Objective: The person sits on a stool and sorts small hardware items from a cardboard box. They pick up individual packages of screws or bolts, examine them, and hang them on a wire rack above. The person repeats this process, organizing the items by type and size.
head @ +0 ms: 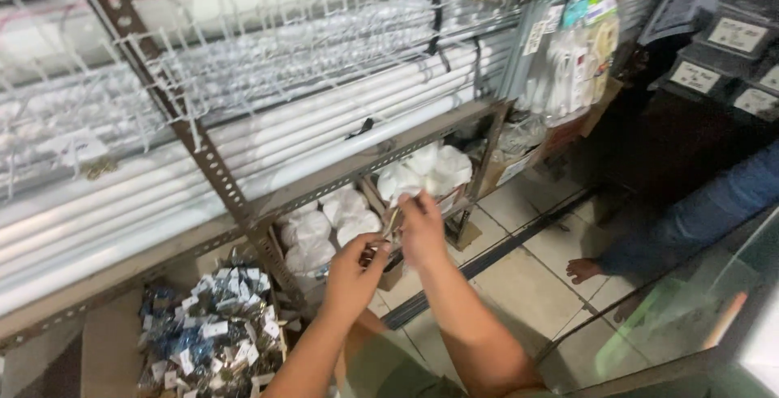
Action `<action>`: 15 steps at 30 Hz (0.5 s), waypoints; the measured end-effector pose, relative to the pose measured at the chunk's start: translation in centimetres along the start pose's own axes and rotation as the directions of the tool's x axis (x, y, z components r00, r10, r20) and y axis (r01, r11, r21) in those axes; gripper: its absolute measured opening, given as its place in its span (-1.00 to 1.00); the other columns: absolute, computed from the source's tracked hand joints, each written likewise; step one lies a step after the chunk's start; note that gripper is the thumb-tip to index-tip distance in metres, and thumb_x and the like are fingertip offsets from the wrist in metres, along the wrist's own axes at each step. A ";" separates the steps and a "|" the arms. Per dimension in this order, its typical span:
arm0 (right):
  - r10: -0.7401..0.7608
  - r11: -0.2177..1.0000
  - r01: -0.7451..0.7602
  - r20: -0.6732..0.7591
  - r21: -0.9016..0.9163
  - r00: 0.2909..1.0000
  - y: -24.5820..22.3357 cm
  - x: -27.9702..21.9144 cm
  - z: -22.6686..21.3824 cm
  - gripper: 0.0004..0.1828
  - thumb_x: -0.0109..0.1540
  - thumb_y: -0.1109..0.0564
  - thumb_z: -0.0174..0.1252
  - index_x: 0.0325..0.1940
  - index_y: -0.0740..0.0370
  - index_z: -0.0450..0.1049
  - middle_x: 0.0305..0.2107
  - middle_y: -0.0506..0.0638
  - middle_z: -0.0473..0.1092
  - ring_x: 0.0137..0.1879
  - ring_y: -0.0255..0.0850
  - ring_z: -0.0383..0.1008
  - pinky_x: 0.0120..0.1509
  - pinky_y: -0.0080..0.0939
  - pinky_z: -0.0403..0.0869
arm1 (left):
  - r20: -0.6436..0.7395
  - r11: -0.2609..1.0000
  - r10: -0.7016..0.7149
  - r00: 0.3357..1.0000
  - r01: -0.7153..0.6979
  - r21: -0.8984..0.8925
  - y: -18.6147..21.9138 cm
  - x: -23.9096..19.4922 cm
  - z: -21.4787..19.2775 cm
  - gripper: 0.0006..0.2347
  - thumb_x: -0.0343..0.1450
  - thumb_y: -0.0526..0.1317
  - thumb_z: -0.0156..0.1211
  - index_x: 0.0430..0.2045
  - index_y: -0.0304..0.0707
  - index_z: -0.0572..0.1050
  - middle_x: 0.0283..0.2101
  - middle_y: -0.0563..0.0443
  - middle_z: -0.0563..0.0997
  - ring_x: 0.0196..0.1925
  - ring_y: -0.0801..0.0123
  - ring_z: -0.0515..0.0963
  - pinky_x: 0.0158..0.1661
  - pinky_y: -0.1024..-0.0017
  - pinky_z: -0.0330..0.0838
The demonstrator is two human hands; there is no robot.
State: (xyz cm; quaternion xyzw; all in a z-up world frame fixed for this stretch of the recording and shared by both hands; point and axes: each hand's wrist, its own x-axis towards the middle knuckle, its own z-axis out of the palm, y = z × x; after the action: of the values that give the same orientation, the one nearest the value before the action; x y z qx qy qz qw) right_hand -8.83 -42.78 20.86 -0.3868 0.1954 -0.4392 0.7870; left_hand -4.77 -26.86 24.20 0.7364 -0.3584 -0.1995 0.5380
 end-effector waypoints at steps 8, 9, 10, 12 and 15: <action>-0.327 0.932 0.342 -0.127 0.121 0.936 -12.8 10.8 0.1 -0.85 0.34 0.20 0.11 -0.27 0.08 0.28 -0.41 -0.08 0.32 -0.37 -0.22 0.40 -0.38 -0.20 0.34 | 0.132 0.998 -0.068 0.989 0.069 0.002 -0.4 0.9 3.7 -0.80 0.44 -0.07 0.21 -0.15 0.02 0.67 -0.28 0.18 0.71 -0.32 0.47 0.61 -0.26 0.49 0.41; -0.393 0.905 0.408 -0.129 0.120 0.910 -13.5 12.7 -0.4 -0.81 0.32 0.22 0.12 -0.34 0.05 0.27 -0.48 -0.09 0.31 -0.43 -0.25 0.43 -0.42 -0.22 0.33 | 0.174 0.991 -0.136 0.975 0.137 0.007 0.3 0.7 3.6 -0.78 0.45 -0.04 0.18 -0.12 0.03 0.66 -0.25 0.15 0.69 -0.33 0.44 0.60 -0.28 0.48 0.39; -0.396 0.903 0.412 -0.137 0.121 0.908 -14.9 12.8 0.2 -0.81 0.32 0.22 0.12 -0.34 0.05 0.27 -0.48 -0.09 0.31 -0.43 -0.25 0.43 -0.42 -0.22 0.33 | 0.181 0.991 -0.135 0.974 0.135 0.011 -0.5 0.8 3.8 -0.78 0.45 -0.04 0.18 -0.12 0.03 0.66 -0.25 0.15 0.69 -0.33 0.44 0.60 -0.28 0.48 0.39; -0.365 0.929 0.370 -0.111 0.030 0.924 -17.7 13.0 1.5 -0.84 0.34 0.17 0.13 -0.03 0.24 0.35 -0.44 -0.03 0.30 -0.39 -0.23 0.40 -0.42 -0.19 0.42 | 0.134 0.997 -0.073 0.988 0.077 -0.025 -2.2 1.1 4.2 -0.81 0.42 -0.08 0.25 -0.18 -0.01 0.69 -0.27 0.16 0.73 -0.34 0.49 0.60 -0.28 0.53 0.38; -0.371 0.923 0.347 -0.142 -0.168 0.918 -21.9 11.6 3.9 -0.88 0.37 0.18 0.10 -0.01 0.21 0.44 -0.24 -0.03 0.41 -0.32 -0.26 0.45 -0.33 -0.30 0.51 | 0.142 0.993 -0.068 0.987 0.053 0.107 -5.6 0.5 4.4 -0.80 0.41 -0.06 0.24 -0.14 0.08 0.66 -0.14 0.19 0.79 -0.14 0.46 0.72 -0.15 0.50 0.49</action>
State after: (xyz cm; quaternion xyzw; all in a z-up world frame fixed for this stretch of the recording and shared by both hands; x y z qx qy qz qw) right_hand -11.90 -57.80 40.77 -0.4310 0.2180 -0.5933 0.6440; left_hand -5.69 -29.14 17.47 0.7570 -0.3841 -0.2503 0.4656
